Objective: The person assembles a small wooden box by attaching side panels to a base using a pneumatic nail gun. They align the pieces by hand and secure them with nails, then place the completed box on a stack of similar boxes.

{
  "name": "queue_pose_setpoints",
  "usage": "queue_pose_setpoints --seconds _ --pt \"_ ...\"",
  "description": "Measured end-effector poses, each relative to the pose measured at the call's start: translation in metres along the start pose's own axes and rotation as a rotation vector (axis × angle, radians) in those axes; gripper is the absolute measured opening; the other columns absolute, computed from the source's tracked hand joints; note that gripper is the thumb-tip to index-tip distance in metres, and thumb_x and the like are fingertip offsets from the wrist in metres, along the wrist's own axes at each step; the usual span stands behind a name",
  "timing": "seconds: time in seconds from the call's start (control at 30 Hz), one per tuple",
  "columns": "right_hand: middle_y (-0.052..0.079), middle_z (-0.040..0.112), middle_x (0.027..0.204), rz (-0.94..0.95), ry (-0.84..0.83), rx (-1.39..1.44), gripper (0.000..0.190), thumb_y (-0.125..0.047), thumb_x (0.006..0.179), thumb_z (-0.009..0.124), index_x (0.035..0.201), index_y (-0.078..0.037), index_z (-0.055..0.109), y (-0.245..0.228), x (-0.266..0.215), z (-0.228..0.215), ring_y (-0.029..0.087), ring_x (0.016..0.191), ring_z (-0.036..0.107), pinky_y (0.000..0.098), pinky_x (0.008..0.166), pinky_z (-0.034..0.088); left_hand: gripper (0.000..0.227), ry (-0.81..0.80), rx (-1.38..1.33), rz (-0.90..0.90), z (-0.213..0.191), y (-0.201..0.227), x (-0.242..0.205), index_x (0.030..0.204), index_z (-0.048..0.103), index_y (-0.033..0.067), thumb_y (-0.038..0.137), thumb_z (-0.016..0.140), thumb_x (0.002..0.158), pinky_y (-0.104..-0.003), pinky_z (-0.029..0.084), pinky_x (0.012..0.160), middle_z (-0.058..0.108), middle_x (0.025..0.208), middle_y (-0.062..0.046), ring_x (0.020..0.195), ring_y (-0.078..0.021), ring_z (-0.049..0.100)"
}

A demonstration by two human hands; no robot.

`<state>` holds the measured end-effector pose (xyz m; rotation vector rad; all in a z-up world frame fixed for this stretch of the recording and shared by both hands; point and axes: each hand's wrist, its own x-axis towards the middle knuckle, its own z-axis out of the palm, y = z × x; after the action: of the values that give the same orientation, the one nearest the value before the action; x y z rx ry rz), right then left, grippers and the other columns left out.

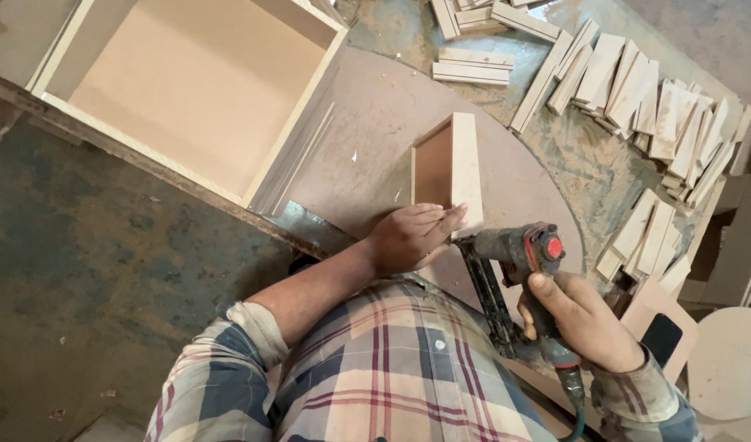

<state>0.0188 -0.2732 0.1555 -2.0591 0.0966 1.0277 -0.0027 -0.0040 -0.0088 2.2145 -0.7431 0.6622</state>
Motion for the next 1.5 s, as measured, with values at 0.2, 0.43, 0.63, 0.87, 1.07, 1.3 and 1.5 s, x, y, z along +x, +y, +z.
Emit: queue_pose_setpoints --seconds 0.2,0.43,0.63,0.87,1.07,1.3,1.5 --pt "0.009 0.065 0.06 -0.054 -0.043 -0.04 0.057 -0.036 0.107 0.048 0.078 0.009 0.067 -0.001 -0.002 -0.001 0.017 0.055 0.061 0.0322 0.057 0.051 0.074 -0.002 0.015 -0.008 -0.001 0.003 0.001 0.148 0.049 -0.008 0.023 0.077 0.088 -0.036 0.051 0.107 0.071 0.126 -0.015 0.113 -0.0252 0.07" --pt "0.006 0.062 0.063 -0.027 0.105 0.156 0.041 -0.035 0.102 0.049 0.09 0.001 0.064 0.017 -0.006 -0.017 0.017 0.055 0.059 0.0328 0.053 0.048 0.054 0.044 0.022 0.012 -0.001 -0.001 -0.008 0.142 0.055 -0.0012 0.018 0.071 0.095 -0.035 0.05 0.108 0.071 0.135 -0.014 0.121 -0.0212 0.069" --pt "0.02 0.068 0.076 -0.029 0.477 -0.43 0.05 -0.046 0.101 0.058 0.11 0.003 0.068 0.082 0.052 -0.018 0.034 0.07 0.065 0.0459 0.063 0.051 0.095 0.161 -0.155 -0.445 -0.009 0.006 -0.005 0.154 0.036 -0.0052 0.038 0.079 0.081 -0.048 0.042 0.121 0.049 0.15 -0.027 0.14 -0.0431 0.054" --pt "0.028 0.07 0.105 0.075 0.495 -0.844 0.085 -0.05 0.084 0.069 0.148 -0.002 0.04 0.18 0.146 0.029 0.046 0.092 0.07 0.0541 0.08 0.057 0.133 -0.15 -0.025 -0.837 0.017 -0.012 0.055 0.155 -0.004 -0.0083 0.041 0.085 0.068 -0.052 0.04 0.109 0.016 0.158 -0.038 0.136 -0.0532 0.042" --pt "0.021 0.066 0.121 -0.237 0.72 -0.611 0.069 -0.041 0.082 0.077 0.14 -0.01 0.054 0.194 0.122 0.048 0.039 0.109 0.067 0.047 0.089 0.055 0.093 -0.556 0.0 -0.505 -0.003 -0.026 0.08 0.157 0.026 -0.0007 0.018 0.069 0.076 -0.049 0.051 0.099 0.054 0.134 -0.024 0.118 -0.0409 0.059" --pt "0.018 0.072 0.113 -0.663 0.412 -0.25 0.047 -0.027 0.083 0.08 0.122 -0.005 0.064 0.13 0.136 0.068 0.031 0.099 0.072 0.0373 0.083 0.058 0.03 -0.638 0.149 0.257 0.019 -0.027 0.099 0.115 0.067 0.0139 0.011 0.063 0.086 -0.051 0.036 0.119 0.067 0.12 -0.006 0.126 -0.025 0.06" --pt "0.013 0.076 0.098 -0.666 0.315 -0.196 0.032 -0.017 0.085 0.083 0.111 -0.004 0.071 0.085 0.15 0.081 0.023 0.085 0.074 0.0355 0.074 0.059 0.058 -0.238 0.228 0.078 -0.001 -0.035 0.083 0.138 0.056 0.0159 0.007 0.067 0.082 -0.048 0.038 0.114 0.063 0.141 -0.015 0.133 -0.0314 0.057"
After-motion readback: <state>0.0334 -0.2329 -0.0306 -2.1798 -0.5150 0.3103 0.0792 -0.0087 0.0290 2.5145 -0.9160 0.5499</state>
